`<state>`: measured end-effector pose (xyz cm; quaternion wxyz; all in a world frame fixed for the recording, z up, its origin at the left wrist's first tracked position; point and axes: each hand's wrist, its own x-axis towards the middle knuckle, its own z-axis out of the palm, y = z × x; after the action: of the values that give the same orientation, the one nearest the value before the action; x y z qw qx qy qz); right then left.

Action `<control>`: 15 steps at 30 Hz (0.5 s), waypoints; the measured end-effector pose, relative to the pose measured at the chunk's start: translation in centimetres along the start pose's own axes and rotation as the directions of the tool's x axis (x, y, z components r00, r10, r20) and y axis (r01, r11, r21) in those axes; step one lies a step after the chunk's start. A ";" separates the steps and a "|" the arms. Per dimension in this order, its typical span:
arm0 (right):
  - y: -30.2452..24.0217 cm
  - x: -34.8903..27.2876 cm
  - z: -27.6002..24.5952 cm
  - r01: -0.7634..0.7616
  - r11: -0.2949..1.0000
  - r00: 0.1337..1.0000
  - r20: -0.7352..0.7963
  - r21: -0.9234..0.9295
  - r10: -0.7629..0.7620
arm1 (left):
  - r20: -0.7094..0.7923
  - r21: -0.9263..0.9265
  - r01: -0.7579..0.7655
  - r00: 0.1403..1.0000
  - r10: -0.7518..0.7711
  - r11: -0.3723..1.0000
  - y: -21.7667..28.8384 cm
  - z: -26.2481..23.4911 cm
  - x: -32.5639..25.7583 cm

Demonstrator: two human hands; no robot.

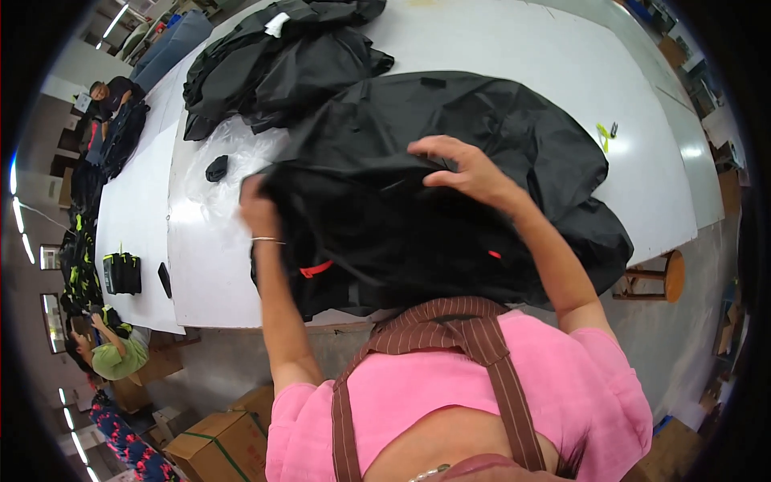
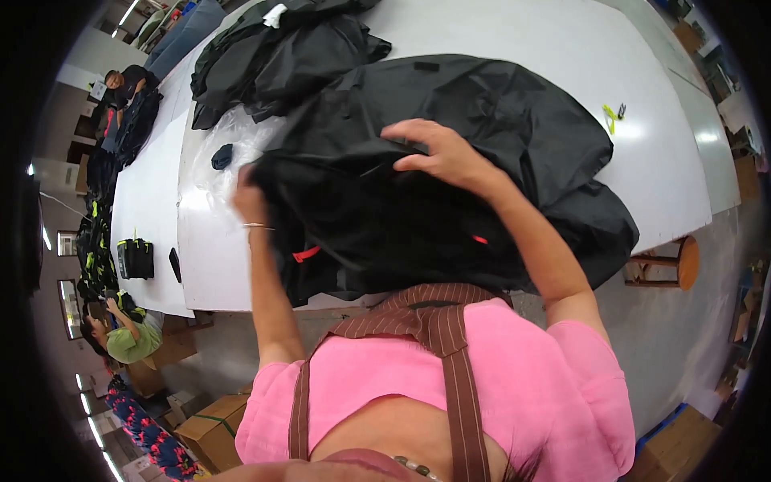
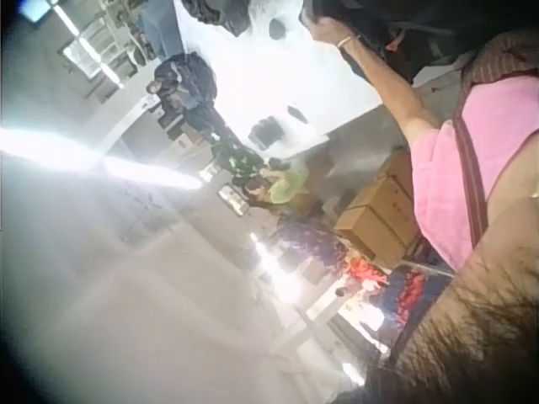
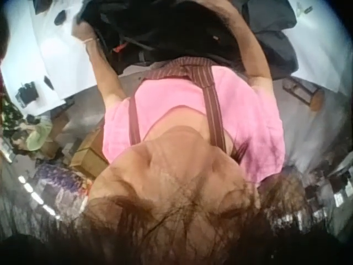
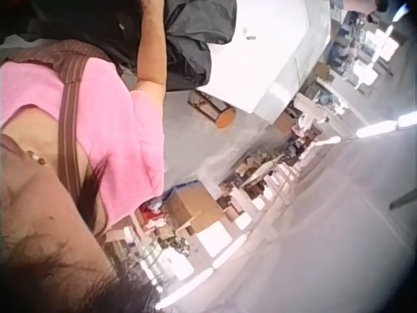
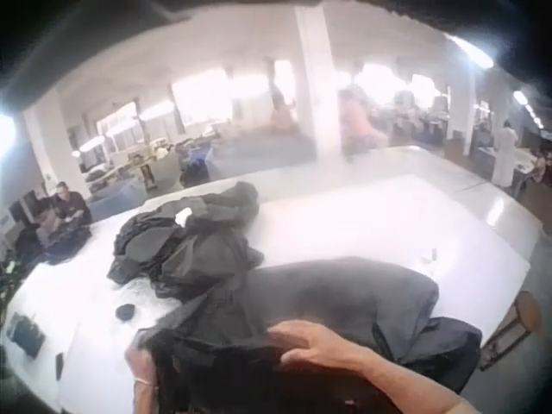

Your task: Inspecting a black garment on a factory work table.

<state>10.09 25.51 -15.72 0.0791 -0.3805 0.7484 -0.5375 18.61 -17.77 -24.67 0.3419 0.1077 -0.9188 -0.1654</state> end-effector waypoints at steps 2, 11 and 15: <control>2.2 -4.6 -4.0 -0.197 0.980 0.980 -0.019 -0.020 0.196 | -0.291 -0.307 0.262 0.889 -0.352 0.915 -6.1 -4.7 2.1; 12.8 -27.6 -9.9 -0.719 0.477 0.692 -0.588 -0.506 0.420 | -0.410 0.194 0.647 0.736 -0.538 0.738 -3.0 -6.8 -2.5; 13.5 -24.8 -9.3 -0.628 0.486 0.770 -0.575 -0.607 0.276 | 0.272 -0.224 -0.156 0.938 0.215 0.962 16.8 -1.3 -5.5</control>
<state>15.98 50.44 -30.80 -0.1054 -0.0403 0.9761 -0.1858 22.16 -0.85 -20.63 0.2248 -0.0404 -0.9441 -0.2376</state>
